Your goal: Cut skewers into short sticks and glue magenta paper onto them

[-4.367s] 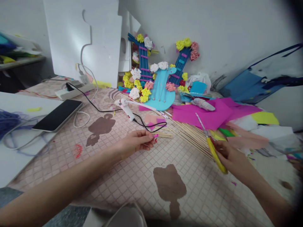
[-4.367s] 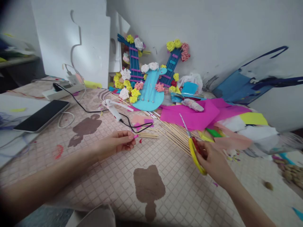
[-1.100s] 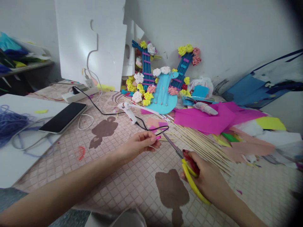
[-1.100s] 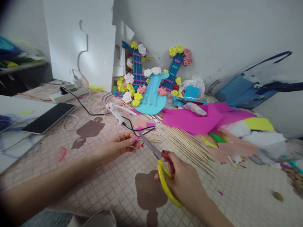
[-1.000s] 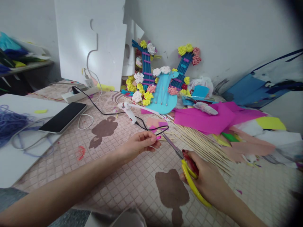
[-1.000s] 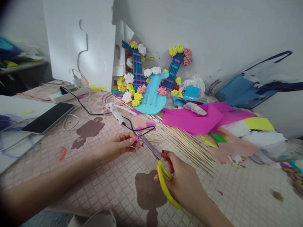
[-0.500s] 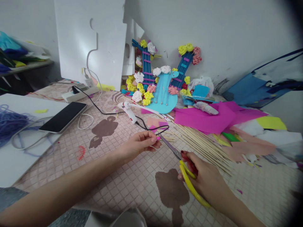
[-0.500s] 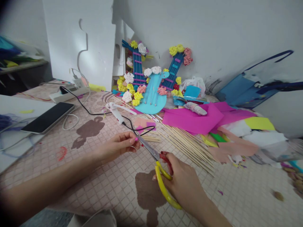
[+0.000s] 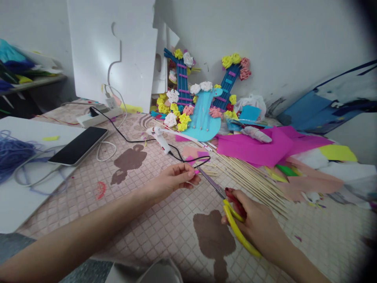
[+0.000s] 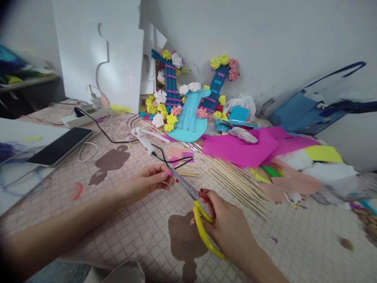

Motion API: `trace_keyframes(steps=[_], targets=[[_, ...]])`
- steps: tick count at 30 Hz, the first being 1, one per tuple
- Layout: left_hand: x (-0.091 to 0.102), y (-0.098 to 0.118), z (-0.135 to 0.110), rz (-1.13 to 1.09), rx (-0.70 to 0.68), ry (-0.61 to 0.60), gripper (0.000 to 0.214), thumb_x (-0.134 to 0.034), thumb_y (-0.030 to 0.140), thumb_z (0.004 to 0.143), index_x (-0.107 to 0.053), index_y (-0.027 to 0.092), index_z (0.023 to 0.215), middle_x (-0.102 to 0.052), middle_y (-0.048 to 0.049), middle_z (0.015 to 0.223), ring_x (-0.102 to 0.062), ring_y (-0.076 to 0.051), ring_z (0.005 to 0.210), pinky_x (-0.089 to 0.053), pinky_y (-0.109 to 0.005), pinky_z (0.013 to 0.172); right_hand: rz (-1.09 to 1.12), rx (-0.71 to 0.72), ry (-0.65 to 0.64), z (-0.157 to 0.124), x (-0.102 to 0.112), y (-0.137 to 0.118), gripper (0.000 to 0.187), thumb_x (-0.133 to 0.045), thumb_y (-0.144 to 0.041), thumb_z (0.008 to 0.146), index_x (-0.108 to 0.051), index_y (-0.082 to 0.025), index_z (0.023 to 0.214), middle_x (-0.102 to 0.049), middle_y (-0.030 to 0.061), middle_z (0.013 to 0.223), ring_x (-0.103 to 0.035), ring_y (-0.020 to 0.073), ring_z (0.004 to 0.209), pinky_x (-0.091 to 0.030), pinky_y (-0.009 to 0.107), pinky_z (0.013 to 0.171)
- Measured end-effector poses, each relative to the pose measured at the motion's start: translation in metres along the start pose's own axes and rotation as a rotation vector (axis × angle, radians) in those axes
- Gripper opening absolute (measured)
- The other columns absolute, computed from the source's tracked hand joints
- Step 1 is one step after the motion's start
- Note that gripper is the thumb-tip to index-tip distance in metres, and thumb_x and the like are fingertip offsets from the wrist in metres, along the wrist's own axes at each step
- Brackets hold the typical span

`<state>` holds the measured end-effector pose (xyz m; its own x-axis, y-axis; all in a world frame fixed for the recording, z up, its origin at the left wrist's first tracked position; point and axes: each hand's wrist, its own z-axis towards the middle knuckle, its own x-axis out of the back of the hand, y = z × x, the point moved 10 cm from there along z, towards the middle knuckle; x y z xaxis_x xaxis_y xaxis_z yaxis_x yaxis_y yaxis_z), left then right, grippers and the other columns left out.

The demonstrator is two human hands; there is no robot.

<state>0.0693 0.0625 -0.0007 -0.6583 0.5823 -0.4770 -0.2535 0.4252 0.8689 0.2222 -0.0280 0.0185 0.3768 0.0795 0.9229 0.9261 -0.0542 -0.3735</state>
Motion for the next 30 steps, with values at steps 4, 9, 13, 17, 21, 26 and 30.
trace_keyframes(steps=[4, 9, 13, 17, 21, 26, 30], targets=[[0.0, -0.0001, -0.0002, 0.0, 0.0, 0.002, 0.028, -0.072, 0.038, 0.076, -0.058, 0.014, 0.079, -0.064, -0.0022, 0.08, -0.058, -0.011, 0.076, -0.043, -0.024, 0.071, 0.002, 0.009, 0.005, -0.0006, 0.0007, -0.001, 0.038, -0.06, -0.043, 0.079, -0.05, -0.022, 0.109, -0.071, 0.0029, 0.084, -0.068, 0.0213, 0.073, -0.046, 0.029, 0.062], [0.0005, -0.0005, 0.0004, 0.0, 0.003, 0.003, 0.028, -0.072, 0.038, 0.076, -0.057, 0.015, 0.078, -0.064, -0.002, 0.079, -0.059, -0.011, 0.075, -0.043, -0.024, 0.071, 0.027, 0.041, 0.034, -0.0014, 0.0042, -0.0048, 0.037, -0.058, -0.042, 0.08, -0.051, -0.022, 0.11, -0.072, 0.0033, 0.083, -0.069, 0.0212, 0.072, -0.047, 0.029, 0.062], [0.0005, -0.0006, 0.0004, 0.003, 0.008, 0.009, 0.029, -0.072, 0.039, 0.076, -0.057, 0.014, 0.079, -0.064, -0.0024, 0.08, -0.059, -0.011, 0.076, -0.043, -0.024, 0.071, 0.019, 0.043, 0.052, -0.0015, 0.0053, -0.0044, 0.039, -0.06, -0.042, 0.078, -0.052, -0.021, 0.11, -0.073, 0.0034, 0.085, -0.069, 0.0212, 0.073, -0.048, 0.028, 0.061], [-0.0011, -0.0001, 0.0001, 0.006, 0.011, 0.003, 0.03, -0.073, 0.04, 0.075, -0.057, 0.014, 0.078, -0.064, -0.0024, 0.079, -0.059, -0.012, 0.077, -0.043, -0.024, 0.071, -0.002, 0.019, 0.028, -0.0012, 0.0023, -0.0013, 0.039, -0.058, -0.043, 0.079, -0.051, -0.021, 0.11, -0.072, 0.0032, 0.086, -0.069, 0.0215, 0.075, -0.048, 0.029, 0.063], [-0.001, -0.0006, -0.0001, 0.0, 0.015, 0.006, 0.03, -0.073, 0.039, 0.075, -0.057, 0.014, 0.078, -0.064, -0.0023, 0.079, -0.059, -0.012, 0.076, -0.043, -0.024, 0.071, -0.017, 0.026, 0.019, -0.0015, 0.0007, -0.0011, 0.036, -0.057, -0.04, 0.08, -0.05, -0.022, 0.11, -0.072, 0.0019, 0.083, -0.069, 0.0211, 0.072, -0.048, 0.03, 0.063], [-0.0008, 0.0001, 0.0, 0.002, 0.003, 0.007, 0.029, -0.072, 0.039, 0.076, -0.057, 0.014, 0.078, -0.064, -0.0025, 0.08, -0.059, -0.012, 0.076, -0.043, -0.024, 0.071, 0.005, 0.047, 0.046, -0.0022, 0.0028, -0.0026, 0.036, -0.058, -0.039, 0.08, -0.05, -0.022, 0.111, -0.073, 0.0028, 0.087, -0.069, 0.021, 0.074, -0.048, 0.03, 0.064], [-0.0014, 0.0001, -0.0001, 0.004, 0.006, -0.002, 0.028, -0.072, 0.038, 0.076, -0.057, 0.014, 0.078, -0.064, -0.0024, 0.08, -0.058, -0.012, 0.076, -0.043, -0.024, 0.071, -0.003, 0.052, 0.044, -0.0018, 0.0033, -0.0037, 0.037, -0.059, -0.041, 0.079, -0.051, -0.021, 0.108, -0.073, 0.0033, 0.083, -0.069, 0.0219, 0.071, -0.048, 0.03, 0.061]])
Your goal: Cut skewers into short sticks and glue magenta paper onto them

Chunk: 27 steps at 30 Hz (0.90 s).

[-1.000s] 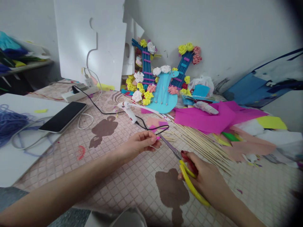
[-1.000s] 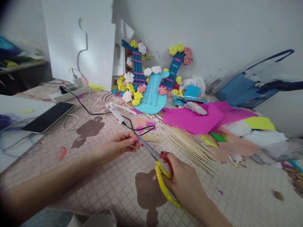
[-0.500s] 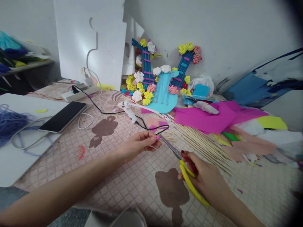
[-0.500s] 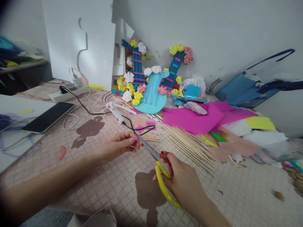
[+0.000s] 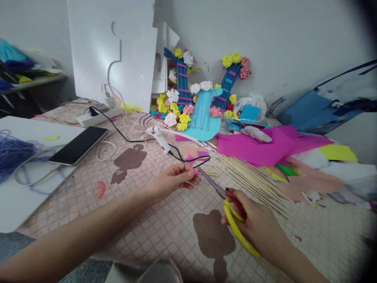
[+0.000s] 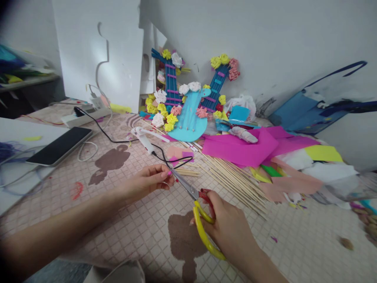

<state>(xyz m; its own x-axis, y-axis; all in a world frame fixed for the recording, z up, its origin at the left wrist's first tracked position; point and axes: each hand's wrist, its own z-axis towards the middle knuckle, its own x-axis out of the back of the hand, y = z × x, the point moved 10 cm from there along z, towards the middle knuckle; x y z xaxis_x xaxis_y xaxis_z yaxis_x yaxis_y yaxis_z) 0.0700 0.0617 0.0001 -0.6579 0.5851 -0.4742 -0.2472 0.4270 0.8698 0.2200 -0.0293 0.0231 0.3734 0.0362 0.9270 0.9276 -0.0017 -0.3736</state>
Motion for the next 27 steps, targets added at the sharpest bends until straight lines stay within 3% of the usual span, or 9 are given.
trace_keyframes(steps=[7, 16, 27], targets=[[0.0015, -0.0013, 0.0003, 0.0, 0.007, 0.002, 0.028, -0.073, 0.038, 0.075, -0.058, 0.015, 0.079, -0.064, -0.0026, 0.081, -0.059, -0.012, 0.077, -0.042, -0.025, 0.072, 0.021, 0.009, 0.042, -0.0001, 0.0038, -0.0002, 0.038, -0.06, -0.042, 0.077, -0.053, -0.022, 0.109, -0.074, 0.0026, 0.085, -0.07, 0.0209, 0.072, -0.05, 0.028, 0.061], [0.0003, -0.0014, 0.0007, 0.015, 0.004, -0.002, 0.028, -0.071, 0.038, 0.077, -0.058, 0.014, 0.077, -0.065, -0.0036, 0.08, -0.059, -0.013, 0.078, -0.042, -0.025, 0.071, -0.011, -0.028, 0.041, 0.0022, 0.0063, 0.0056, 0.028, -0.059, -0.038, 0.077, -0.055, -0.023, 0.099, -0.071, 0.0002, 0.074, -0.067, 0.0194, 0.063, -0.047, 0.027, 0.056], [0.0003, -0.0022, 0.0014, 0.022, 0.001, -0.017, 0.028, -0.07, 0.04, 0.077, -0.058, 0.014, 0.077, -0.064, -0.003, 0.08, -0.058, -0.012, 0.075, -0.042, -0.025, 0.072, 0.018, -0.063, -0.028, 0.0021, 0.0024, 0.0038, 0.031, -0.047, -0.042, 0.085, -0.054, -0.021, 0.106, -0.072, 0.0033, 0.082, -0.068, 0.0215, 0.074, -0.047, 0.03, 0.062]])
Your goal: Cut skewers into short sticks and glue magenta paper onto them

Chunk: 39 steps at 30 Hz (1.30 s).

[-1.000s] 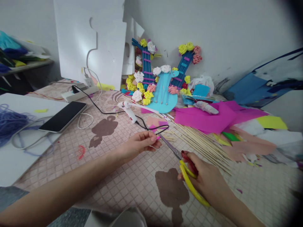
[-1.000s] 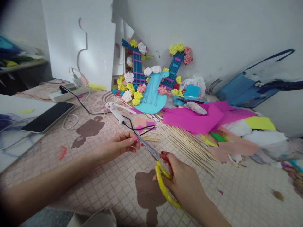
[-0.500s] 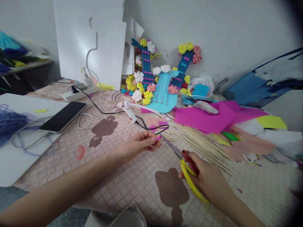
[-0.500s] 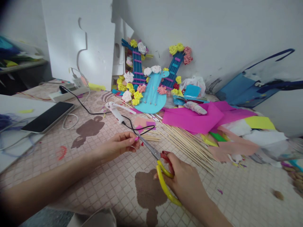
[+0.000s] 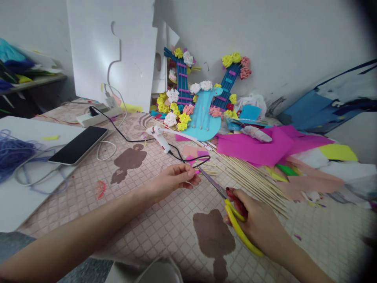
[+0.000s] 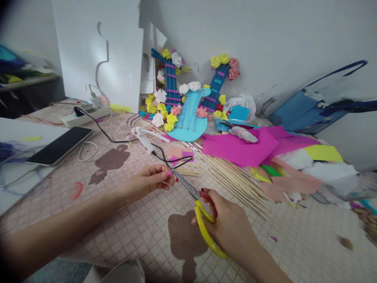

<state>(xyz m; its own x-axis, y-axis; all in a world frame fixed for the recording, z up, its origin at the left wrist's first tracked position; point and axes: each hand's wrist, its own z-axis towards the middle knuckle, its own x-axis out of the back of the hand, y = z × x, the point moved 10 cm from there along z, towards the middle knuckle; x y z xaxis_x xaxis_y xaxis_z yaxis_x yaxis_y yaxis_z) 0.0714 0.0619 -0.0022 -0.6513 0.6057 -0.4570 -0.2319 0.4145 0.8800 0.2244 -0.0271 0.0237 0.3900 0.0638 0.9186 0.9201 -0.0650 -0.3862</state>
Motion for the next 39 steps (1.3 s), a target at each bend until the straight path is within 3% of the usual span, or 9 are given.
trace_keyframes(steps=[6, 12, 21, 28, 32, 36, 39], targets=[[-0.001, 0.001, -0.001, 0.006, 0.011, 0.005, 0.029, -0.071, 0.039, 0.077, -0.057, 0.014, 0.077, -0.064, -0.0032, 0.08, -0.058, -0.012, 0.075, -0.042, -0.025, 0.072, 0.005, 0.007, -0.005, -0.001, -0.002, 0.003, 0.03, -0.046, -0.042, 0.087, -0.052, -0.023, 0.109, -0.071, 0.0015, 0.081, -0.068, 0.0201, 0.073, -0.047, 0.03, 0.063], [-0.001, 0.001, -0.001, 0.005, 0.005, 0.008, 0.029, -0.071, 0.039, 0.077, -0.057, 0.014, 0.077, -0.064, -0.003, 0.079, -0.058, -0.012, 0.075, -0.042, -0.025, 0.071, -0.016, 0.021, -0.005, -0.003, -0.001, 0.002, 0.037, -0.057, -0.047, 0.08, -0.051, -0.023, 0.107, -0.071, 0.0024, 0.086, -0.067, 0.0218, 0.075, -0.047, 0.032, 0.065], [0.0, -0.001, 0.0, 0.0, 0.01, 0.001, 0.03, -0.072, 0.04, 0.076, -0.057, 0.014, 0.078, -0.064, -0.0032, 0.08, -0.059, -0.012, 0.076, -0.043, -0.025, 0.071, 0.01, 0.018, -0.013, -0.001, -0.004, 0.006, 0.028, -0.049, -0.04, 0.085, -0.051, -0.025, 0.108, -0.071, -0.0003, 0.079, -0.068, 0.0205, 0.072, -0.046, 0.03, 0.063], [0.002, -0.001, 0.0, 0.015, 0.015, 0.014, 0.031, -0.072, 0.041, 0.075, -0.057, 0.013, 0.077, -0.065, -0.0036, 0.08, -0.059, -0.012, 0.076, -0.043, -0.025, 0.071, 0.007, -0.001, 0.026, 0.0, -0.004, 0.013, 0.03, -0.059, -0.043, 0.078, -0.053, -0.024, 0.101, -0.07, -0.0013, 0.073, -0.066, 0.0197, 0.065, -0.045, 0.028, 0.059], [0.005, -0.002, 0.0, -0.002, 0.018, 0.048, 0.032, -0.073, 0.041, 0.074, -0.057, 0.013, 0.076, -0.064, -0.0033, 0.079, -0.059, -0.012, 0.076, -0.043, -0.025, 0.07, -0.06, -0.038, 0.123, 0.011, 0.005, 0.03, 0.028, -0.057, -0.044, 0.078, -0.056, -0.023, 0.095, -0.07, 0.0019, 0.072, -0.065, 0.0214, 0.064, -0.044, 0.029, 0.057], [0.01, -0.003, 0.001, -0.036, 0.015, 0.093, 0.032, -0.075, 0.039, 0.071, -0.056, 0.013, 0.074, -0.059, 0.0009, 0.07, -0.054, -0.008, 0.064, -0.042, -0.023, 0.064, -0.295, -0.115, 0.238, 0.026, 0.019, 0.064, 0.03, -0.049, -0.047, 0.082, -0.058, -0.02, 0.094, -0.068, 0.0067, 0.071, -0.065, 0.0265, 0.065, -0.042, 0.033, 0.055], [0.014, -0.004, 0.002, -0.041, 0.019, 0.124, 0.032, -0.077, 0.037, 0.069, -0.056, 0.013, 0.073, -0.054, 0.0032, 0.066, -0.05, -0.006, 0.058, -0.041, -0.022, 0.061, -0.417, -0.075, 0.31, 0.033, 0.026, 0.081, 0.032, -0.052, -0.045, 0.081, -0.056, -0.017, 0.098, -0.068, 0.0099, 0.079, -0.065, 0.0295, 0.075, -0.045, 0.036, 0.062]])
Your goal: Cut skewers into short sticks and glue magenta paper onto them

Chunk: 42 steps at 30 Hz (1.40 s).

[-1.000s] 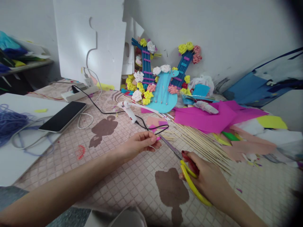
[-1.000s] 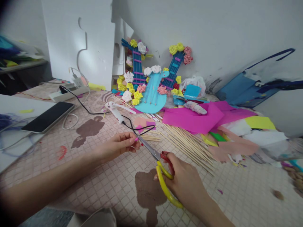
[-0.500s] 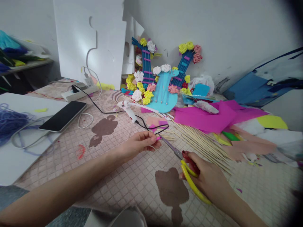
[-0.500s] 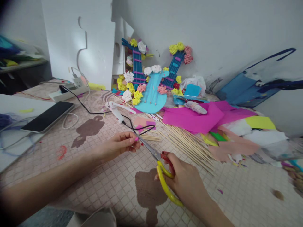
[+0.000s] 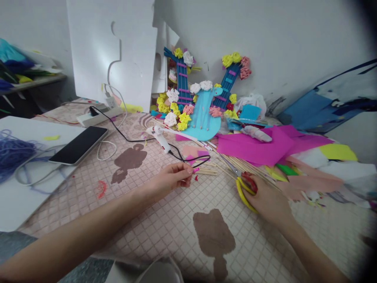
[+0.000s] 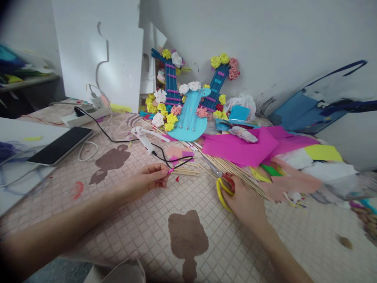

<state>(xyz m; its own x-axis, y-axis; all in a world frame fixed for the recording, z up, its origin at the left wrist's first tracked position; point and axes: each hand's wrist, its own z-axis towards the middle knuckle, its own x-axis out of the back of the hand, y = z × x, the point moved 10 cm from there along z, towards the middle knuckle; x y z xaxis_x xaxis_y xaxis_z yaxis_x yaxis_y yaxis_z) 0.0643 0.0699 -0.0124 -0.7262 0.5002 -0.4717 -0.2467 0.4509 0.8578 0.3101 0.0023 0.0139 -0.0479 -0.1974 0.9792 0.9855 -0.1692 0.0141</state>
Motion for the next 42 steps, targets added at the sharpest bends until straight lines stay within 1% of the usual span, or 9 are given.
trace_keyframes(steps=[6, 10, 13, 17, 19, 22, 28, 36, 42], targets=[[0.004, 0.002, 0.0, 0.096, -0.02, 0.044, 0.033, -0.076, 0.039, 0.068, -0.056, 0.013, 0.076, -0.054, 0.0033, 0.063, -0.048, -0.006, 0.056, -0.036, -0.022, 0.057, 0.038, 0.1, 0.129, 0.002, 0.006, 0.015, 0.038, -0.051, -0.048, 0.082, -0.056, -0.015, 0.1, -0.065, 0.0148, 0.092, -0.062, 0.0306, 0.086, -0.048, 0.041, 0.072], [0.0, 0.01, -0.001, 0.272, -0.096, 0.023, 0.032, -0.074, 0.039, 0.069, -0.058, 0.013, 0.078, -0.055, 0.0021, 0.066, -0.047, -0.007, 0.057, -0.035, -0.022, 0.057, 0.053, 0.154, 0.186, 0.002, 0.024, 0.004, 0.032, -0.051, -0.046, 0.084, -0.06, -0.017, 0.094, -0.062, 0.0148, 0.091, -0.059, 0.0318, 0.09, -0.047, 0.044, 0.077], [-0.005, 0.012, -0.002, 0.396, -0.132, -0.009, 0.031, -0.072, 0.039, 0.071, -0.059, 0.012, 0.078, -0.057, 0.0003, 0.07, -0.049, -0.008, 0.062, -0.037, -0.022, 0.059, 0.258, 0.162, 0.218, 0.003, 0.043, -0.025, 0.02, -0.053, -0.038, 0.086, -0.06, -0.02, 0.092, -0.062, 0.011, 0.091, -0.059, 0.0274, 0.089, -0.047, 0.042, 0.079], [-0.008, 0.013, -0.003, 0.516, -0.163, -0.031, 0.031, -0.069, 0.041, 0.074, -0.06, 0.011, 0.082, -0.056, -0.0002, 0.07, -0.048, -0.009, 0.063, -0.036, -0.022, 0.058, 0.695, 0.294, -0.099, 0.005, 0.036, -0.101, 0.014, -0.056, -0.029, 0.086, -0.059, -0.022, 0.099, -0.063, 0.0043, 0.096, -0.06, 0.0153, 0.074, -0.05, 0.029, 0.066], [-0.009, 0.017, -0.004, 0.542, -0.198, -0.035, 0.031, -0.067, 0.041, 0.075, -0.061, 0.011, 0.082, -0.057, -0.0009, 0.072, -0.049, -0.01, 0.065, -0.037, -0.023, 0.059, 0.823, 0.348, -0.169, 0.006, 0.038, -0.132, 0.018, -0.061, -0.025, 0.083, -0.058, -0.022, 0.101, -0.064, 0.0025, 0.095, -0.061, 0.014, 0.077, -0.05, 0.027, 0.068], [-0.008, 0.019, -0.005, 0.563, -0.236, -0.037, 0.029, -0.066, 0.039, 0.077, -0.061, 0.011, 0.084, -0.061, -0.0036, 0.076, -0.053, -0.012, 0.07, -0.041, -0.025, 0.064, 0.908, 0.351, -0.187, 0.01, 0.04, -0.153, 0.018, -0.064, -0.02, 0.08, -0.058, -0.021, 0.097, -0.065, 0.0004, 0.087, -0.06, 0.0127, 0.073, -0.048, 0.025, 0.066], [-0.007, 0.021, -0.005, 0.624, -0.274, -0.021, 0.028, -0.064, 0.036, 0.079, -0.062, 0.011, 0.088, -0.063, -0.0058, 0.081, -0.056, -0.014, 0.074, -0.044, -0.026, 0.066, 0.957, 0.31, -0.125, 0.014, 0.034, -0.148, 0.001, -0.058, -0.022, 0.084, -0.059, -0.021, 0.084, -0.064, -0.001, 0.076, -0.058, 0.0133, 0.068, -0.043, 0.025, 0.061], [-0.003, 0.028, -0.005, 0.573, -0.317, 0.032, 0.025, -0.07, 0.029, 0.073, -0.057, 0.013, 0.088, -0.06, -0.0016, 0.077, -0.054, -0.01, 0.066, -0.044, -0.024, 0.062, 1.306, 0.102, -0.216, 0.023, -0.004, -0.117, 0.018, -0.063, -0.036, 0.081, -0.056, -0.02, 0.082, -0.056, -0.0018, 0.068, -0.053, 0.0124, 0.061, -0.043, 0.025, 0.056], [-0.002, 0.04, -0.009, 0.655, -0.371, 0.094, 0.019, -0.066, 0.024, 0.076, -0.057, 0.014, 0.09, -0.062, -0.0016, 0.076, -0.057, -0.011, 0.067, -0.046, -0.024, 0.064, 1.391, 0.051, -0.225, 0.029, -0.017, -0.106, 0.021, -0.065, -0.039, 0.08, -0.057, -0.02, 0.082, -0.056, -0.0022, 0.066, -0.05, 0.0115, 0.057, -0.041, 0.025, 0.053]])
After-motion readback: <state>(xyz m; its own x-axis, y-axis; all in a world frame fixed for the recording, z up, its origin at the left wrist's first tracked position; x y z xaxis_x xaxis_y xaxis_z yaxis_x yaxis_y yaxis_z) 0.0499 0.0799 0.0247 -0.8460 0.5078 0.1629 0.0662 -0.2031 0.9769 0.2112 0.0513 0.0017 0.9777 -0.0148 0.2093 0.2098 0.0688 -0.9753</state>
